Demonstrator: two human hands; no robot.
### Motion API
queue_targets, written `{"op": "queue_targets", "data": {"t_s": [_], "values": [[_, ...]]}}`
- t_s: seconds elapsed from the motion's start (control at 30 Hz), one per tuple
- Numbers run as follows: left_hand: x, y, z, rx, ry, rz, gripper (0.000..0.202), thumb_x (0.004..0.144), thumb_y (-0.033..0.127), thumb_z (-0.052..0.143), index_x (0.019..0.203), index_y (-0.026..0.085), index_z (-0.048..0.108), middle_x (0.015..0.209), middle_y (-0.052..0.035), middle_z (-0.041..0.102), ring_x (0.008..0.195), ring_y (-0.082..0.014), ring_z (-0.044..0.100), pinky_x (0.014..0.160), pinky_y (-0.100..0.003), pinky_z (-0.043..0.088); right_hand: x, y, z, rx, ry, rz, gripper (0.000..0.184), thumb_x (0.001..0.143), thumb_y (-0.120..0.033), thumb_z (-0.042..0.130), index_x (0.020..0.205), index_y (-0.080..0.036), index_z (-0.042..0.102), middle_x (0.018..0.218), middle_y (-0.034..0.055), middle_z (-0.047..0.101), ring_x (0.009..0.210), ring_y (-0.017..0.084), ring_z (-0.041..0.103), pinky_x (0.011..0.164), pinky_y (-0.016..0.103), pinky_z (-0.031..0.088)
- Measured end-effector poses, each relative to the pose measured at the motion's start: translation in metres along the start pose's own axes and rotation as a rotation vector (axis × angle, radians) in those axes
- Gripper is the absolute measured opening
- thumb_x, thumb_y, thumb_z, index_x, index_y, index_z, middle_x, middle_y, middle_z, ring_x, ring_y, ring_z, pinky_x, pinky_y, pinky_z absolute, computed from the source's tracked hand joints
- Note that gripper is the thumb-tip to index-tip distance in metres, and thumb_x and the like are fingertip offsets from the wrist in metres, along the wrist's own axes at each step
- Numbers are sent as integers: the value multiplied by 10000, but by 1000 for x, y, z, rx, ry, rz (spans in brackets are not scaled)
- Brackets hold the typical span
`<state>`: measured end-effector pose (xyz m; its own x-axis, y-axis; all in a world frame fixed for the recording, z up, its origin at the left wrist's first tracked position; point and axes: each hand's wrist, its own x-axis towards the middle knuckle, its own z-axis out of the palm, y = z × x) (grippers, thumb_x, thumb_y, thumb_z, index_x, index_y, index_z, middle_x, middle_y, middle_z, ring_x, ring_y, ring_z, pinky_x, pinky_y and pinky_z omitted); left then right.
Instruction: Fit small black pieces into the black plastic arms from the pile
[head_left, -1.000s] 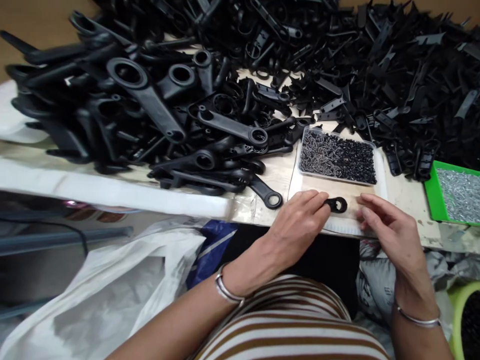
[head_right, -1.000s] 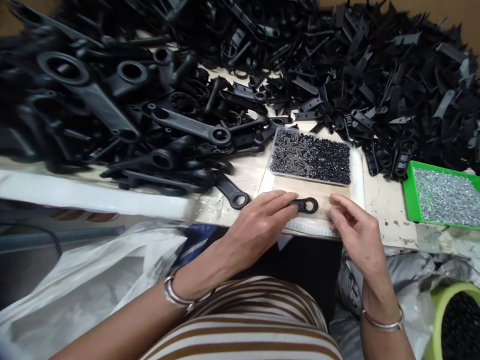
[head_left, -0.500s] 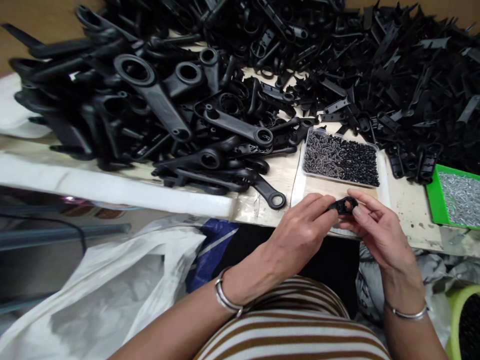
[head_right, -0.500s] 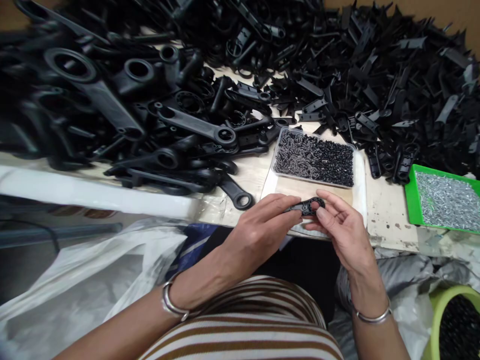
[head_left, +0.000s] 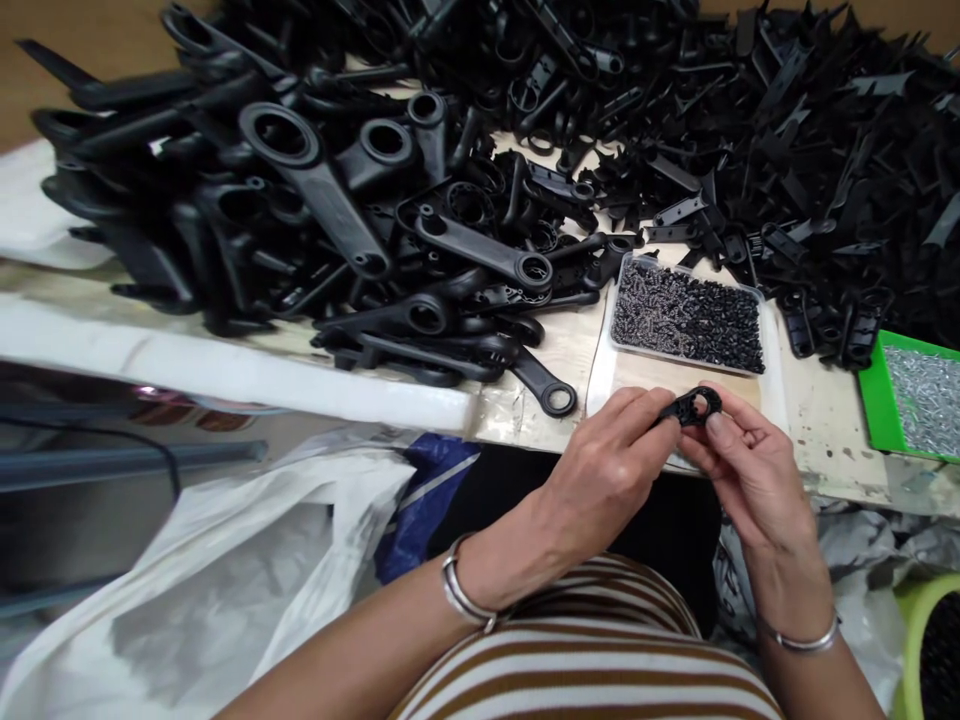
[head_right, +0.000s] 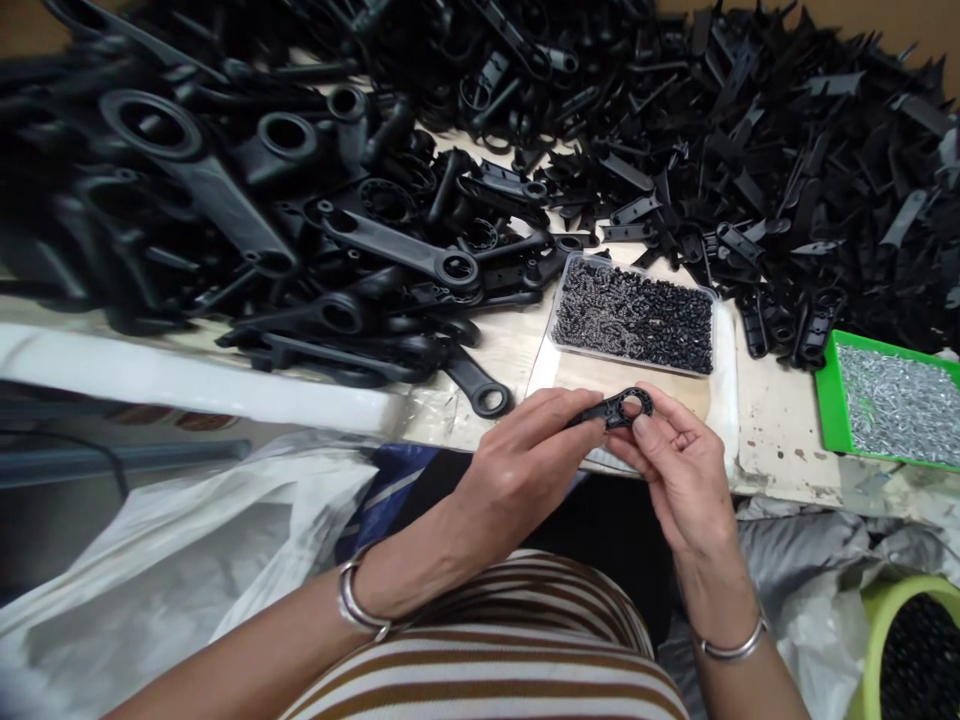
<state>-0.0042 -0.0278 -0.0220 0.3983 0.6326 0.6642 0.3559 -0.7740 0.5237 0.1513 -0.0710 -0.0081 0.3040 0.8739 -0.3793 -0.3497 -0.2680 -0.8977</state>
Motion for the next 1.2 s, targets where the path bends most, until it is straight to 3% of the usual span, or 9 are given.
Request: {"op": "queue_targets", "data": {"t_s": [0.4, 0.57, 0.7, 0.87, 0.93, 1.07, 1.13, 1.2], "values": [[-4, -1, 3, -3, 64, -28, 140, 935, 81, 508, 889, 140, 627, 1009, -92, 691, 914, -152, 626, 838, -288, 566, -8, 6, 26, 147, 114, -16, 297, 695, -259, 835, 971, -207, 741, 956, 20, 752, 810, 129, 703, 822, 294, 606], [-5, -5, 2, 24, 59, -24, 145, 943, 97, 499, 887, 141, 626, 1021, -97, 689, 912, -159, 632, 837, -294, 572, -7, 9, 35, 222, 125, 5, 254, 714, -221, 819, 953, -209, 732, 923, -4, 742, 802, 99, 688, 775, 225, 599], [-5, -9, 1, 2, 63, -14, 173, 951, 105, 482, 863, 151, 623, 997, -80, 693, 889, -150, 636, 817, -275, 564, -6, 7, 36, 192, 95, 27, 231, 720, -240, 816, 927, -195, 724, 943, 8, 748, 830, 115, 707, 812, 245, 602], [-2, -20, -6, 56, -91, -19, 233, 948, 81, 458, 799, 148, 625, 994, -85, 703, 881, -156, 639, 792, -273, 528, -13, 2, 17, 58, 50, 94, 518, 743, -333, 802, 1206, -205, 606, 970, 81, 769, 877, 224, 747, 794, 371, 622], [1, -25, -12, 124, -203, -23, 233, 937, 69, 465, 784, 143, 624, 984, -89, 708, 886, -175, 638, 787, -298, 497, -14, -1, 2, -43, 107, 34, 558, 741, -354, 802, 1232, -208, 582, 920, 84, 774, 816, 233, 754, 737, 374, 629], [12, -32, -25, 196, -449, -25, 179, 925, 89, 518, 801, 158, 628, 928, -49, 703, 908, -193, 619, 806, -347, 413, -1, -14, -27, -399, 206, -261, 393, 772, -389, 760, 1105, -197, 675, 867, 65, 766, 640, 179, 714, 569, 306, 593], [22, -34, -30, 199, -490, -33, 143, 929, 123, 535, 834, 166, 634, 887, -30, 690, 898, -192, 602, 812, -356, 385, 13, -26, -33, -711, 239, -439, 302, 808, -387, 718, 1044, -199, 717, 849, 58, 756, 628, 168, 687, 566, 305, 565], [34, -36, -31, 236, -478, -26, 163, 938, 131, 517, 823, 167, 626, 825, -24, 665, 853, -192, 573, 786, -356, 368, 29, -38, -32, -1046, 226, -625, 227, 849, -346, 668, 1005, -196, 738, 893, 66, 749, 730, 189, 693, 672, 338, 561]]}}
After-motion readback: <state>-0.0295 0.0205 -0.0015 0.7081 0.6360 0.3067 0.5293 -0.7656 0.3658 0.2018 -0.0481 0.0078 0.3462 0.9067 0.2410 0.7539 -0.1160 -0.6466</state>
